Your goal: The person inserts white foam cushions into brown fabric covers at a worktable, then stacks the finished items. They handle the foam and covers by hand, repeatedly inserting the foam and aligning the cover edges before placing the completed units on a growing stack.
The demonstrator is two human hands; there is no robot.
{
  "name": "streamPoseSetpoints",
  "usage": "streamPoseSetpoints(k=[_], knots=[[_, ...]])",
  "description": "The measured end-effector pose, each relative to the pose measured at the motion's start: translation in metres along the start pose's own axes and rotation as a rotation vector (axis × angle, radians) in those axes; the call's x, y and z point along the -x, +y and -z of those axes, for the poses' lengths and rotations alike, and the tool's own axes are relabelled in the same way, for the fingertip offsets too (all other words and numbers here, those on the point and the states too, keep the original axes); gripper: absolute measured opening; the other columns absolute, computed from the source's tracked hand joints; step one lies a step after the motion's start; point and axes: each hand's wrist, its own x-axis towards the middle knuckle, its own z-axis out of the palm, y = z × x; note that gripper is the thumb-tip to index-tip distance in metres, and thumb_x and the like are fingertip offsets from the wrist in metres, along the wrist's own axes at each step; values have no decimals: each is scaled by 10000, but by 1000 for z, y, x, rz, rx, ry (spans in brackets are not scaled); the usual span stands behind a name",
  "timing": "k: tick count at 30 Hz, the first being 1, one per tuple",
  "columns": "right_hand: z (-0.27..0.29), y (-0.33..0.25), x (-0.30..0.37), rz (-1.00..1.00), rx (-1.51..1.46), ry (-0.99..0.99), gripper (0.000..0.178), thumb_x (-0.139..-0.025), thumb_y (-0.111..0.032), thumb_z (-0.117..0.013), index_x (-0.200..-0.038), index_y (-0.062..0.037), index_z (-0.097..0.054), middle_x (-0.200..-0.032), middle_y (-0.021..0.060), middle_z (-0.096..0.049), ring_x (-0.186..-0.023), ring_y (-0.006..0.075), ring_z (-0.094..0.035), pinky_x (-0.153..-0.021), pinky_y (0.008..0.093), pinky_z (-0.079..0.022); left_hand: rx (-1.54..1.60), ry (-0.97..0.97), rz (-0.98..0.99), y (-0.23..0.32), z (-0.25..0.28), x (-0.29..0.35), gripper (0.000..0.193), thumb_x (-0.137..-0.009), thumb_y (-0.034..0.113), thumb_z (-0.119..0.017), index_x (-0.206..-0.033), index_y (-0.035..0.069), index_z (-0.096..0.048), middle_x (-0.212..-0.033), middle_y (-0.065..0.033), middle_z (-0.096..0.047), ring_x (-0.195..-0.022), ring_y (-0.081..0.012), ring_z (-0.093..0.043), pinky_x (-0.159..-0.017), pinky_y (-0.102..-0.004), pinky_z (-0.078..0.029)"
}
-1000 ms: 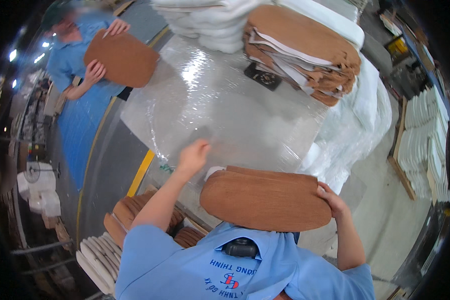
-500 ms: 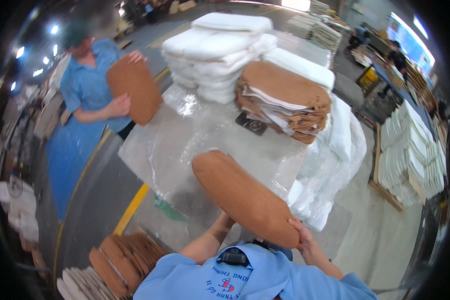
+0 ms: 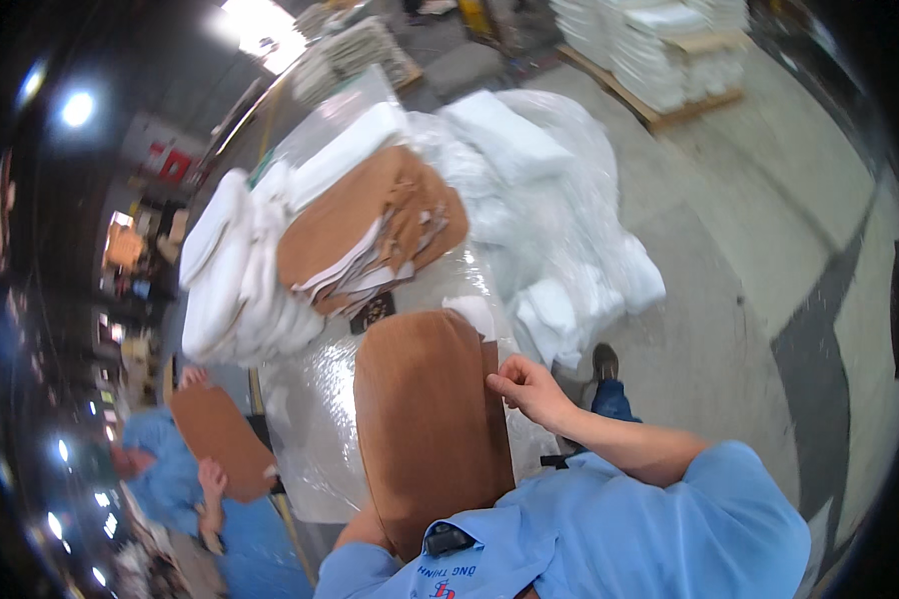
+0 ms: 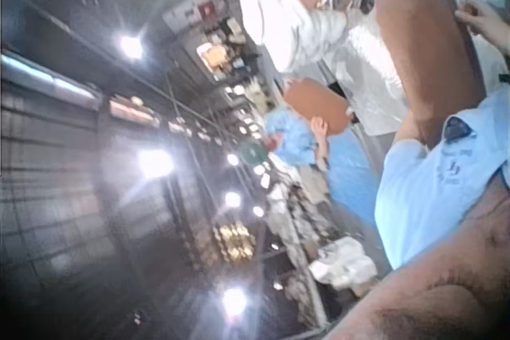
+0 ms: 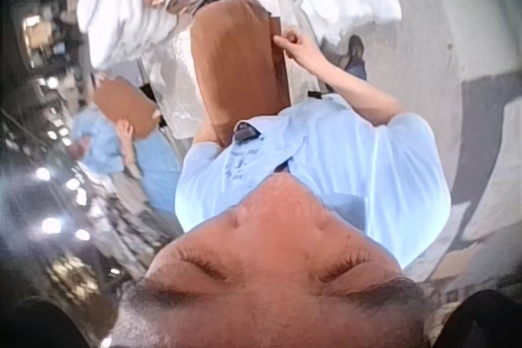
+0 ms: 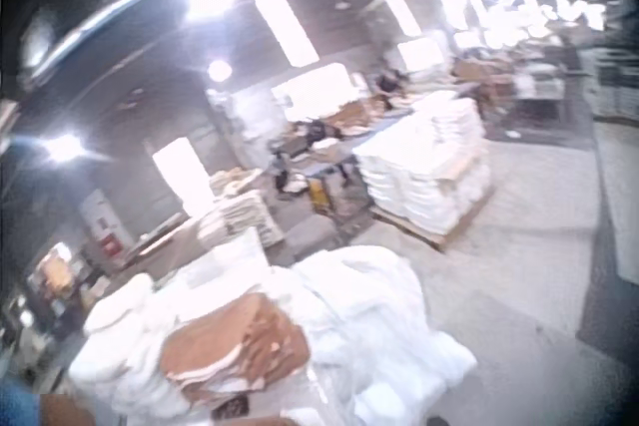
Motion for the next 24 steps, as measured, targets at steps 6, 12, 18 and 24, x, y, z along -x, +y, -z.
streamPoseSetpoints(k=[6, 12, 18, 24], knots=[[11, 39, 24, -108, -440, 133, 234, -1065, -307, -689, -1018, -109, -573, -864, -16, -603, -778, 93, -603, -659, 278, -487, -259, -130, 15, -17, -28, 12, 468, -1064, 383, -612, -1320, -5, -662, -1060, -166, -776, -1006, -322, -754, -849, -417, -582], [16, 89, 20, -185, -458, 276, 139, -1047, -176, -656, -989, -81, -573, -884, 11, -618, -821, 127, -577, -713, 337, -490, -461, -239, -6, -24, -48, 9, 463, -1062, 379, -611, -1308, -9, -664, -1048, -168, -777, -1006, -322, -754, -847, -419, -576], [25, 137, 18, -304, -174, 615, 69, -977, -67, -621, -1041, -60, -597, -911, 87, -636, -869, 200, -580, -809, 379, -498, -615, -368, -73, -24, -78, -17, 457, -1060, 374, -611, -1297, -14, -666, -1036, -169, -778, -1006, -321, -753, -845, -420, -571], [37, 151, 12, -320, -422, 680, 106, -1003, -102, -637, -1098, -56, -633, -941, 74, -662, -863, 179, -593, -799, 351, -506, -701, -395, -166, -17, -104, -46, 440, -1061, 382, -600, -1248, -10, -672, -999, -188, -775, -987, -340, -752, -827, -434, -562]])
